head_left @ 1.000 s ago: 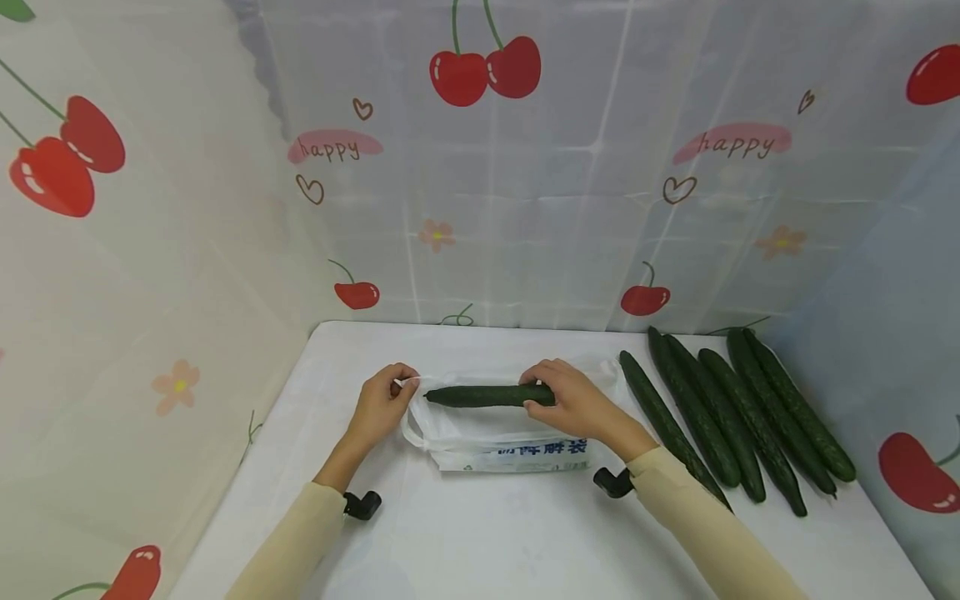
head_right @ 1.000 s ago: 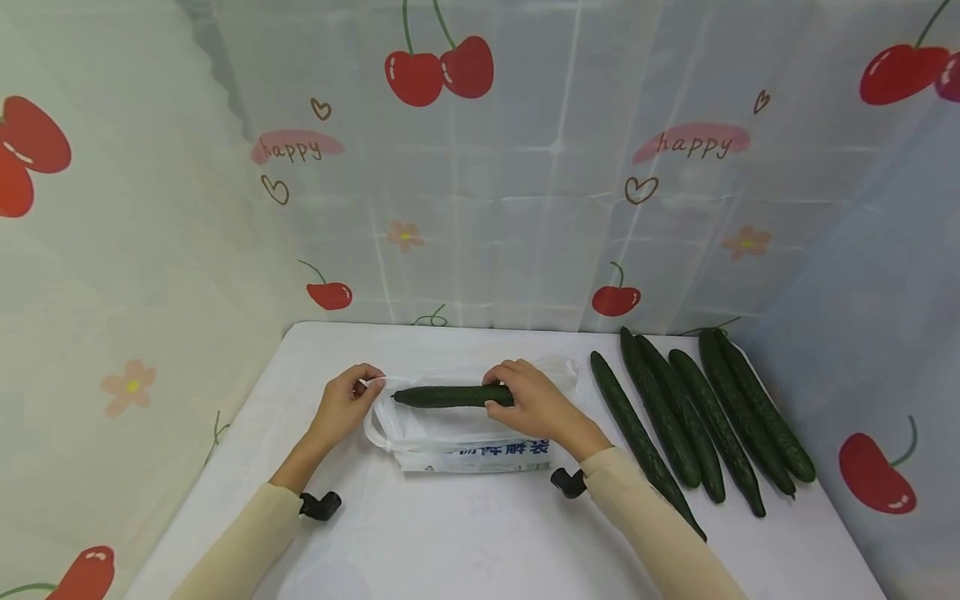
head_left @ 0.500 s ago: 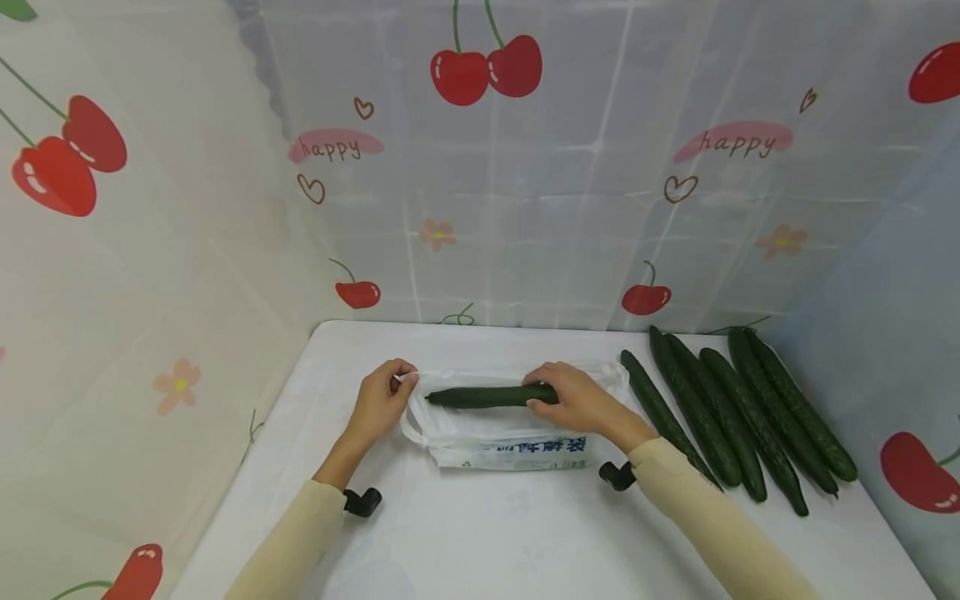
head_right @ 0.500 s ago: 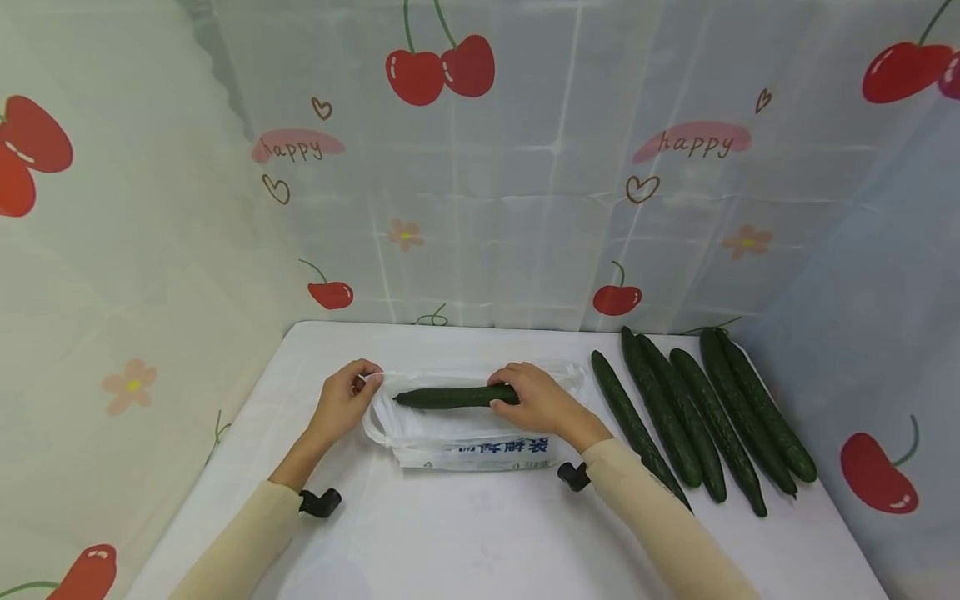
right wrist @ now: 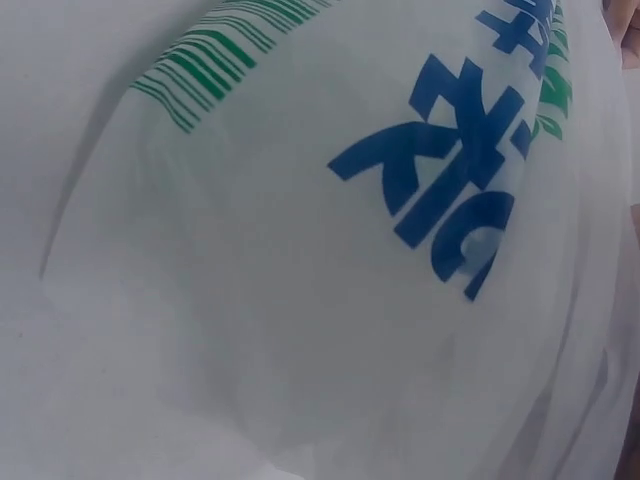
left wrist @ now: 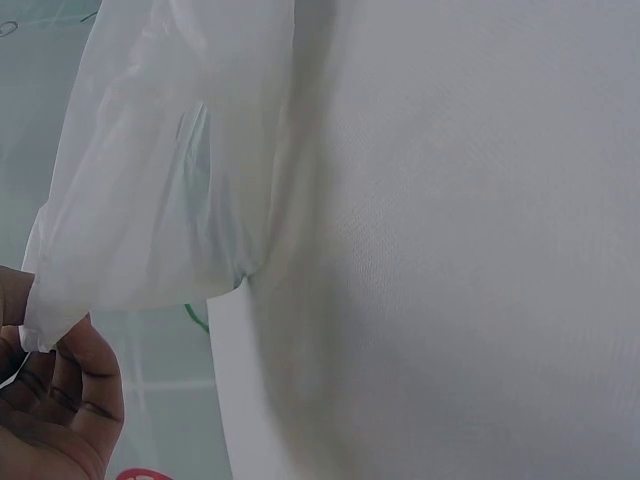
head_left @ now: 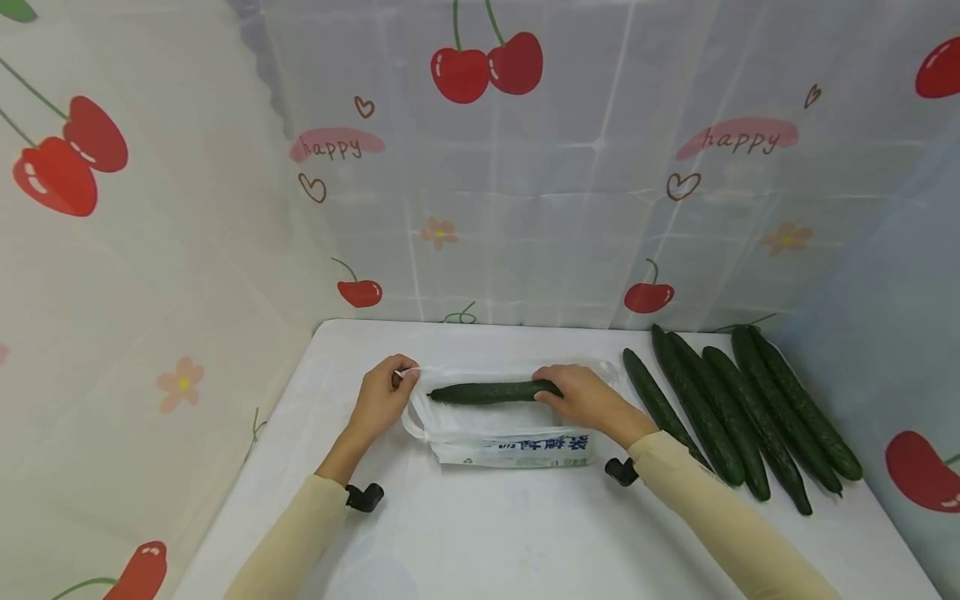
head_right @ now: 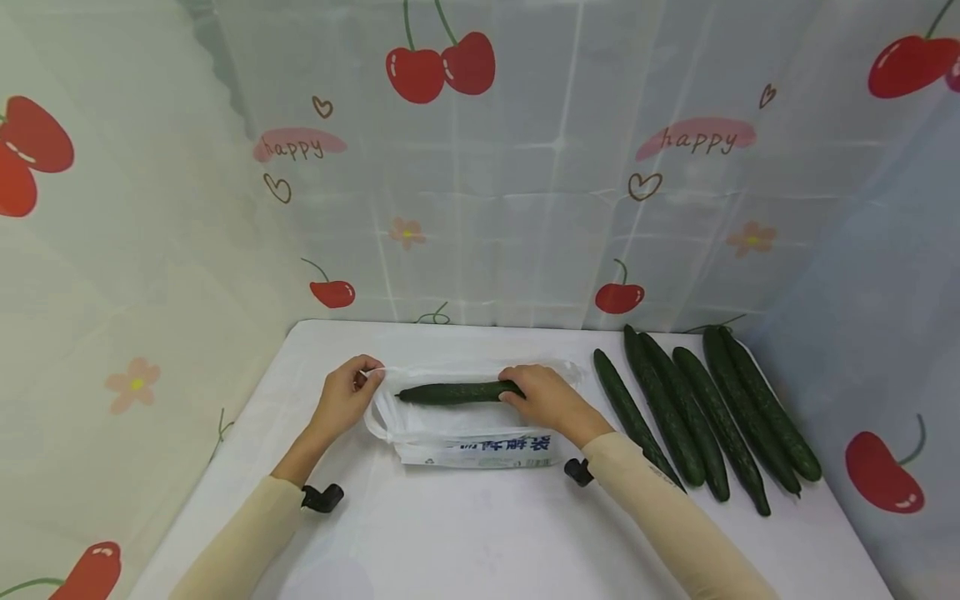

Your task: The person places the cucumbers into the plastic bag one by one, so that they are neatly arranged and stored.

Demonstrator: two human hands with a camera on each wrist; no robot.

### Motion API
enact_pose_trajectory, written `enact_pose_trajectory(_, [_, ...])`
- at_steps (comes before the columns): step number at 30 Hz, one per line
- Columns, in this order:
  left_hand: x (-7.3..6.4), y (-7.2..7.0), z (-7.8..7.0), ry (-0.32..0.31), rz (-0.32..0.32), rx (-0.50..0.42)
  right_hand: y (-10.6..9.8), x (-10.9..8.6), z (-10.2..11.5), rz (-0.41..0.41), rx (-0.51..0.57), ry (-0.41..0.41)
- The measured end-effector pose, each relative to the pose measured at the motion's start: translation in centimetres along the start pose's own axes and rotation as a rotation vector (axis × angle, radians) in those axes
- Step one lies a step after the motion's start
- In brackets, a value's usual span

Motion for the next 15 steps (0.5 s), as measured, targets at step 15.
enact_pose_trajectory(15, [-0.2, -0.4, 0.5, -0.020, -0.009, 0.014, 0.1, 1.2, 0.4, -0.069, -0.161, -0.015])
Point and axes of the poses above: each hand's wrist, its own x-axis towards the middle knuckle, its own y-axis out of the palm, z = x × y, the point moved 10 cm from there along x, towards the middle knuckle, and after that the axes turned 11 degrees about -y, right-handed, at the moved point
